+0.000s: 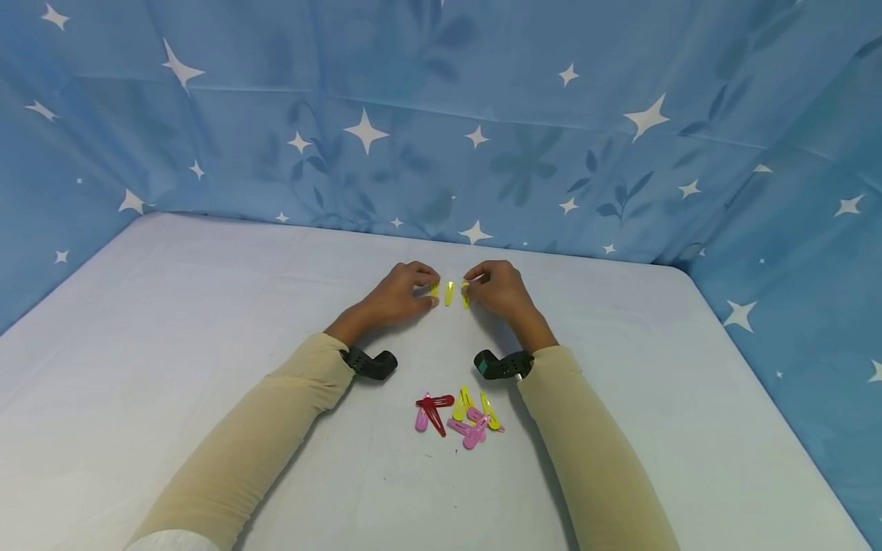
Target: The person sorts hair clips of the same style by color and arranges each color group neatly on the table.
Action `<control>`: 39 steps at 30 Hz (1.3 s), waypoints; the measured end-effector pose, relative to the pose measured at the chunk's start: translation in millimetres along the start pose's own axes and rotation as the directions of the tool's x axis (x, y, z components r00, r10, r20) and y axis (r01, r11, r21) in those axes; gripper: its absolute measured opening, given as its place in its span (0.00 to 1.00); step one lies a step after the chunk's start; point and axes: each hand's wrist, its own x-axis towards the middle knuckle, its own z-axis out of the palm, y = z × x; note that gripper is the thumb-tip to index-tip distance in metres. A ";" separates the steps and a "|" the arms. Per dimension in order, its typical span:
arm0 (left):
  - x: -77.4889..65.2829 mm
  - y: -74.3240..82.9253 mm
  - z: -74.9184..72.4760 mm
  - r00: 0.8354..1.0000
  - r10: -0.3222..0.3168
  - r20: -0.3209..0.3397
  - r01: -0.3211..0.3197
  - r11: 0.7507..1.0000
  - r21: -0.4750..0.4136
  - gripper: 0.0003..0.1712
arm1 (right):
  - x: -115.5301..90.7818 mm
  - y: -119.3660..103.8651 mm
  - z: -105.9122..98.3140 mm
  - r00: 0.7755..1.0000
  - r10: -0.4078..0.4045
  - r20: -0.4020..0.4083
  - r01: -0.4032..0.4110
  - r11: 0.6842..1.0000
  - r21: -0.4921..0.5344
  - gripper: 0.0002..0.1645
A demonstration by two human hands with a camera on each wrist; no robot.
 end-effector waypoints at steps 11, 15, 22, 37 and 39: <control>-1.4 2.7 -2.1 1.000 -0.014 0.008 0.014 1.000 -0.008 0.25 | -4.4 5.2 -6.4 0.999 0.024 0.021 -0.025 0.999 0.039 0.12; -1.1 2.7 -2.4 1.000 -0.021 0.006 0.021 1.000 -0.003 0.25 | -8.7 9.1 -10.3 0.999 -0.015 0.030 0.014 0.999 0.035 0.12; -0.9 -0.1 -1.3 1.000 -0.010 0.001 0.010 1.000 -0.012 0.25 | -17.0 15.6 -18.5 0.997 -0.024 0.070 0.024 1.000 0.004 0.13; -0.8 0.6 -1.0 0.999 -0.033 0.004 0.033 0.999 -0.018 0.26 | -44.7 21.9 -29.3 0.954 -0.194 0.230 0.197 0.980 0.011 0.13; -0.2 -0.4 0.1 0.999 -0.036 0.009 0.036 0.999 -0.020 0.26 | -48.4 23.8 -29.9 0.946 -0.217 0.241 0.216 0.976 0.029 0.13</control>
